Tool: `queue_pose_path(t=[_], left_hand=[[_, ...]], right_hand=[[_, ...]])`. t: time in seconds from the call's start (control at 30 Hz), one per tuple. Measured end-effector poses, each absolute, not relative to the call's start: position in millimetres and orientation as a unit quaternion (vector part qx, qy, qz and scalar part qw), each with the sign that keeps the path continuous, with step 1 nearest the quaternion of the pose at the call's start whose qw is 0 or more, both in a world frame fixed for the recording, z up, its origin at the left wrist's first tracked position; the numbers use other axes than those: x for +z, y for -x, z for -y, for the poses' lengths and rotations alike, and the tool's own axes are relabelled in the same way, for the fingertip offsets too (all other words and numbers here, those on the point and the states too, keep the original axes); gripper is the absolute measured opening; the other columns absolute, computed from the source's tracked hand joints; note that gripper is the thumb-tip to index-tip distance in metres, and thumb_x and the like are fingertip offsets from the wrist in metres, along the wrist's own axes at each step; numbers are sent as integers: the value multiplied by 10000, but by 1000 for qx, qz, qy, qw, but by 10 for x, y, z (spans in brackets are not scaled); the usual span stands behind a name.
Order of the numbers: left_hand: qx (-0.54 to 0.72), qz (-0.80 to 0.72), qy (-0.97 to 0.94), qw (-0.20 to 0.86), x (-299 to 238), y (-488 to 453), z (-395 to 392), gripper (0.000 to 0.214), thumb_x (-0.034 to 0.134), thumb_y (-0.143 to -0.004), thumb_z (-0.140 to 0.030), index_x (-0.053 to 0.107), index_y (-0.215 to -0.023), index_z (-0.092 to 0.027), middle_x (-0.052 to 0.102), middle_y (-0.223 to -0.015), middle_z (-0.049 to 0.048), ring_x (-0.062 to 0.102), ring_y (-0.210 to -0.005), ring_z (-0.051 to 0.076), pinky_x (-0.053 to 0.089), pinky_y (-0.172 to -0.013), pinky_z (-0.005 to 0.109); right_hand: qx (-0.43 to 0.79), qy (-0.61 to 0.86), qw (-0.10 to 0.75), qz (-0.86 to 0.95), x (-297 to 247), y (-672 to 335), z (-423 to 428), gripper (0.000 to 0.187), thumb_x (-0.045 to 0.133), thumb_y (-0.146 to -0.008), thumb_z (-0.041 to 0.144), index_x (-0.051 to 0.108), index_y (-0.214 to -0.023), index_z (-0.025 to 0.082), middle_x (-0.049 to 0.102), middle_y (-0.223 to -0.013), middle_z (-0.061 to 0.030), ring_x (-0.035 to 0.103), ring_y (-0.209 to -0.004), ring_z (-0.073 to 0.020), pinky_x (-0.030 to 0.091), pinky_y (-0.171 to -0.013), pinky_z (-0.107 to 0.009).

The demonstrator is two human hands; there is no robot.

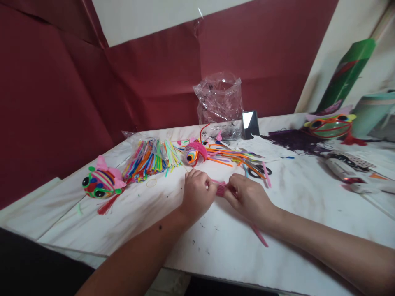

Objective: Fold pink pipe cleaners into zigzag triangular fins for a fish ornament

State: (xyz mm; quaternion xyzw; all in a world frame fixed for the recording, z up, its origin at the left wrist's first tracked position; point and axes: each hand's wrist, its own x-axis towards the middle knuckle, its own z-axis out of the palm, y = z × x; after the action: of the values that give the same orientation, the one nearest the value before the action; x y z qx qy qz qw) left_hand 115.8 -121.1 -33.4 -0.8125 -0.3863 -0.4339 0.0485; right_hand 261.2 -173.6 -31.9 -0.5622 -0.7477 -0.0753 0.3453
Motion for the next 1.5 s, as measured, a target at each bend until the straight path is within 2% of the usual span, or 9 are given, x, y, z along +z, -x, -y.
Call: queue_pose_path(t=[0.2, 0.43, 0.5, 0.63, 0.8, 1.07, 1.17, 1.3, 1.5], left_hand=[[-495, 379, 782, -26, -268, -1188, 1302, 163, 467, -712, -124, 483, -568, -199, 565, -608, 19, 527, -690, 171, 402, -698, 317], [-510, 385, 694, -331, -163, -957, 1107, 322, 364, -819, -280, 652, -754, -154, 673, -749, 48, 582, -738, 157, 455, -709, 290], [-479, 395, 681, -387, -172, -931, 1048, 274, 437, -790, -299, 661, -776, -141, 675, -722, 49, 583, -683, 150, 462, -667, 282], [-424, 387, 740, -350, -199, -1020, 1133, 169, 625, -665, -241, 677, -798, -151, 680, -773, 47, 597, -706, 153, 470, -689, 279], [-441, 301, 781, -323, -225, -1157, 1359, 71, 640, -676, -198, 671, -731, -165, 667, -759, 39, 609, -725, 151, 479, -708, 271], [-448, 253, 819, -254, -237, -1138, 1405, 86, 582, -716, -172, 609, -636, -159, 613, -668, 31, 567, -660, 131, 452, -661, 252], [-423, 318, 791, -308, -216, -1146, 1405, 133, 574, -708, -212, 545, -587, -165, 553, -603, -8, 510, -599, 111, 423, -610, 238], [-358, 419, 720, -422, -242, -1161, 1355, 195, 557, -708, -297, 493, -578, -167, 428, -502, -58, 388, -494, 81, 325, -484, 210], [-304, 419, 754, -403, -308, -1165, 1336, 138, 550, -689, -255, 526, -591, -161, 457, -511, -60, 391, -493, 71, 307, -483, 201]], right_hand=[[-84, 575, 401, 708, -252, -2655, 1716, 137, 445, -717, 178, 394, -592, 206, 508, -590, -11, 458, -549, -134, 307, -505, -235], [-58, 472, 446, 758, -283, -2823, 1714, 134, 421, -751, 123, 441, -639, 194, 473, -626, -17, 428, -592, -142, 350, -565, -261], [8, 475, 465, 747, -269, -2833, 1738, 132, 426, -760, 135, 456, -645, 191, 495, -636, -18, 443, -602, -141, 357, -566, -260], [209, 495, 500, 679, -215, -2786, 1791, 127, 467, -759, 208, 485, -634, 189, 537, -625, 1, 486, -596, -132, 376, -559, -249], [381, 467, 515, 610, -189, -2715, 1834, 130, 533, -713, 283, 521, -633, 180, 572, -629, 15, 519, -625, -128, 400, -612, -254], [525, 435, 500, 534, -249, -2627, 1860, 213, 584, -686, 268, 436, -560, 179, 375, -490, 87, 296, -466, -62, 241, -459, -206], [593, 411, 486, 493, -269, -2638, 1832, 188, 591, -667, 252, 450, -567, 175, 383, -468, 86, 294, -442, -57, 231, -448, -207], [571, 444, 472, 503, -256, -2699, 1785, 137, 569, -710, 278, 542, -652, 157, 516, -558, 38, 412, -489, -72, 300, -479, -213], [488, 469, 500, 540, -187, -2757, 1774, 176, 608, -693, 327, 579, -652, 159, 571, -604, 20, 452, -517, -84, 352, -508, -225]])
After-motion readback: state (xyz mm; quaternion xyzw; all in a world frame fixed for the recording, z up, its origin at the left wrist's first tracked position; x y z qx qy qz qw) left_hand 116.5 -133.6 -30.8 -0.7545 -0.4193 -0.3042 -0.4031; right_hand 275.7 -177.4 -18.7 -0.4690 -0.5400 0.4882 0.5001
